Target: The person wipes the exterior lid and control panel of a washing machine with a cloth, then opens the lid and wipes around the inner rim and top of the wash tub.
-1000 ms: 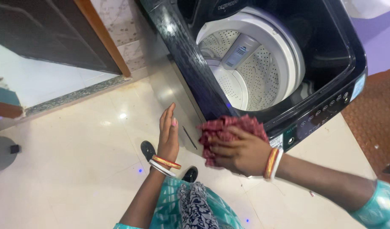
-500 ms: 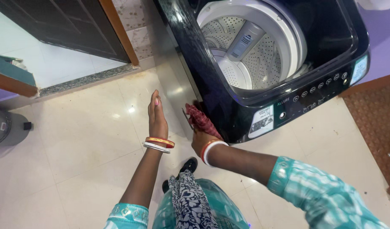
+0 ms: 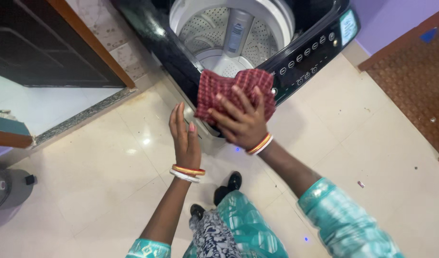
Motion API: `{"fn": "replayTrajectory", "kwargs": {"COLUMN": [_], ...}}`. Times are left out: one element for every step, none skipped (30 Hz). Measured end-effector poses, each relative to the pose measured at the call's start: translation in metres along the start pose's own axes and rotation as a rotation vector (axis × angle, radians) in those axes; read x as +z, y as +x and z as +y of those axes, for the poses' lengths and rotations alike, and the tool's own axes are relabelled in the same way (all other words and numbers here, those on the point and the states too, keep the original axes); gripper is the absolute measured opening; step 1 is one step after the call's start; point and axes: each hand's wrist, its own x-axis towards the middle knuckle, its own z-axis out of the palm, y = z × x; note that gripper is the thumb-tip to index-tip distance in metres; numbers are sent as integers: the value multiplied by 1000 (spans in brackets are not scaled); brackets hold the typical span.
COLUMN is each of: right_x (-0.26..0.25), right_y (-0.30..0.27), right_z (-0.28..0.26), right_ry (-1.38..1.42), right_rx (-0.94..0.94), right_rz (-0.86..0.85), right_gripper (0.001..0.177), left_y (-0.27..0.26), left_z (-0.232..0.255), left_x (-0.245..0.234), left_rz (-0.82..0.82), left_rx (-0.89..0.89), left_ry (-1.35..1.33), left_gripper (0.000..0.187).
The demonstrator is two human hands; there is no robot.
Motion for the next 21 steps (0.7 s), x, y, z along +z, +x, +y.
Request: {"fn": "replayTrajectory", "kwargs": {"right_x": [13,22,30,37,43,50,57,61,57,53,46,36,29,21,15,11,11,13,16,17,19], "right_y": [-6,-14,-24,-38,-53,-67,-80,-89,-93,-96,-101,-108,-107,-112,-117,-118,-121,-125,-126,-125,-123], "right_z": [-25,-39,-38,-32,-20,-5,13,39,68,100,138,175,216,254,288,320,342,350,353,350,340], "right_ry": [-56,-115,-155,-187,-188,-262,-335,-333,-231,-121,-113,-101,-34,6,77,131,185,192,270,345,350], "right_rx": [-26,-47,-115,-185,-180,-252,-324,-336,-350,-378,-348,-305,-228,-110,-12,84,180,177,371,571,572], "right_rz": [82,157,165,164,157,184,210,210,242,275,254,229,219,208,242,282,322,319,366,411,409], "right_gripper": [41,38,36,34,34,43,53,53,57,62,57,52,38,43,48,51,54,54,55,56,56], "left_y": [0,-2,-1,-6,-10,-15,-19,-22,-23,-26,-29,-33,-32,-31,-31,-28,-26,-23,-19,-15,-11], "left_z": [1,0,-3,-8,-13,-17,-20,-24,-26,-30,-33,-33,-35,-36,-35,-33,-28,-23,-16,-9,-2], "left_x": [1,5,8,9,12,20,28,38,45,56,69,79,93,107,123,136,149,161,173,182,190], "left_rz": [24,43,34,41,48,48,73,109,137,182,209,225,239,248,215,176,180,140,101,100,99], "left_rx": [61,117,123,162,201,198,271,343,374,400,390,409,426,409,444,487,476,474,472,468,448], "left_ry": [77,150,146,254,362,362,518,673,709,748,749,815,882,891,944,995,1003,1039,1074,1078,1032], "left_gripper": [68,67,67,68,68,68,68,69,70,71,71,71,72,72,69,68,68,64,61,61,61]}}
